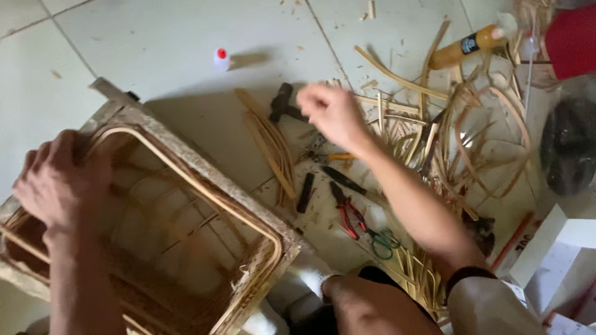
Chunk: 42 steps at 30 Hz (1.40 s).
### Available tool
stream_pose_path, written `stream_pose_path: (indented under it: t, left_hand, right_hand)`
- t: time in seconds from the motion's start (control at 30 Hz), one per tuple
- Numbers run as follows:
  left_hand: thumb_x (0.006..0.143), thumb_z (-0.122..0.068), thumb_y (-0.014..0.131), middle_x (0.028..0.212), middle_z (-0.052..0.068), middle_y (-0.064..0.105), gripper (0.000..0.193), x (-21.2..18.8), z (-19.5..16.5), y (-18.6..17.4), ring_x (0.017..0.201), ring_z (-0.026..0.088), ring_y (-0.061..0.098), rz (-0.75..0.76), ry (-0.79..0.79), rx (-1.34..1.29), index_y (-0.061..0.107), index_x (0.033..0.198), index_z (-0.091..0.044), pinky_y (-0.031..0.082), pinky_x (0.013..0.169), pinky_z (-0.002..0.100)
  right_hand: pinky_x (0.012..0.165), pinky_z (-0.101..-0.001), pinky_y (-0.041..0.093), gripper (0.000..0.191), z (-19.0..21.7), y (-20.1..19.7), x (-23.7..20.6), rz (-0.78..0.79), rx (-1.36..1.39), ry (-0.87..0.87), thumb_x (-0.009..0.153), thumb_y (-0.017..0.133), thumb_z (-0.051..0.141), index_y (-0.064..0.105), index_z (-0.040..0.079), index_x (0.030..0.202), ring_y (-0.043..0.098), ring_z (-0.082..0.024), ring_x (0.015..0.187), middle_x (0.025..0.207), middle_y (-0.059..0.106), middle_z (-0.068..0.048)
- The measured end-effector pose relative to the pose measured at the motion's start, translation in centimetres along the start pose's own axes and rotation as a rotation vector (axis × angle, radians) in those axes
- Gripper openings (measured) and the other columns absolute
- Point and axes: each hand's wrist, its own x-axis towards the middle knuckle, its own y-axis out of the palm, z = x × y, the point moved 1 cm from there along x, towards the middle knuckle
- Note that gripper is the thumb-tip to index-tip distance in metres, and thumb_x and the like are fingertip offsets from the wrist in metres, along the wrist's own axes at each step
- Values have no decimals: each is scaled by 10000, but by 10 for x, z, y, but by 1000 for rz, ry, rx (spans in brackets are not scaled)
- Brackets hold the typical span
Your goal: The person applies glue to the rim of a rectangular basket frame, then inserts and secures a curved bamboo strip along the edge using a hammer and pliers. They trim excess material and adjust the strip to fit the frame.
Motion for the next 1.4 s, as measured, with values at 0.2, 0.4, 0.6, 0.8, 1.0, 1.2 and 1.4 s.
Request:
stream_pose_path:
  t: [0.2, 0.4, 0.6, 0.8, 1.0, 1.2, 1.4]
  left_hand:
    - [994, -571, 689, 858, -12, 740, 390, 5, -8, -2, 795, 139, 699, 13, 2, 11, 726, 911, -192, 523, 702, 302]
    - [996, -545, 646, 820, -27, 718, 381, 11, -10, -11, 684, 111, 627, 102, -75, -51, 692, 857, -193, 454, 598, 276]
    - [1057, -545, 609, 798, -25, 722, 438, 11, -6, -12, 663, 132, 595, 256, -173, -54, 694, 841, -173, 449, 651, 321]
    - [1026, -632, 685, 878, 45, 721, 463, 9, 2, -3, 719, 178, 601, 238, -185, -119, 725, 965, -175, 454, 604, 380]
    - [954, -627, 808, 873, 11, 726, 483, 9, 0, -5, 792, 186, 630, 29, -85, -126, 709, 913, -156, 495, 697, 386]
    - [970, -629, 765, 864, 25, 706, 508, 12, 0, -10, 753, 205, 596, 141, -151, -230, 714, 970, -124, 491, 713, 395]
    - [954, -620, 825, 845, 18, 705, 507, 16, -2, -14, 761, 187, 613, 92, -94, -148, 708, 933, -128, 497, 690, 388]
  right_hand:
    - [496, -295, 460, 136, -37, 79, 28, 184, -406, 94, 992, 604, 113, 722, 73, 1046, 577, -164, 596, 915, 739, -101]
    - [670, -421, 550, 132, -22, 117, 61, 100, -386, 172, 958, 557, -12, 666, 57, 989, 643, -285, 793, 980, 683, -140]
    - [576, -325, 573, 69, -14, 86, 53, 132, 36, -169, 1007, 595, 59, 629, 1, 1020, 664, -198, 810, 1016, 676, -123]
    - [442, -199, 521, 299, 45, 13, 56, -154, 72, -531, 1079, 579, 78, 550, -19, 1360, 590, -79, 571, 720, 583, -5]
    - [463, -224, 458, 317, 123, 78, 28, 113, 613, -661, 1169, 517, 43, 518, 111, 1480, 522, -75, 532, 952, 661, -67]
    - [483, -197, 560, 313, 126, 175, 21, 69, 460, -572, 1137, 558, 254, 540, 210, 1447, 655, -44, 582, 1180, 746, -88]
    - [396, -219, 507, 392, 86, 214, 35, 211, 645, -256, 1101, 575, 284, 574, 165, 1474, 587, -74, 534, 1005, 784, -136]
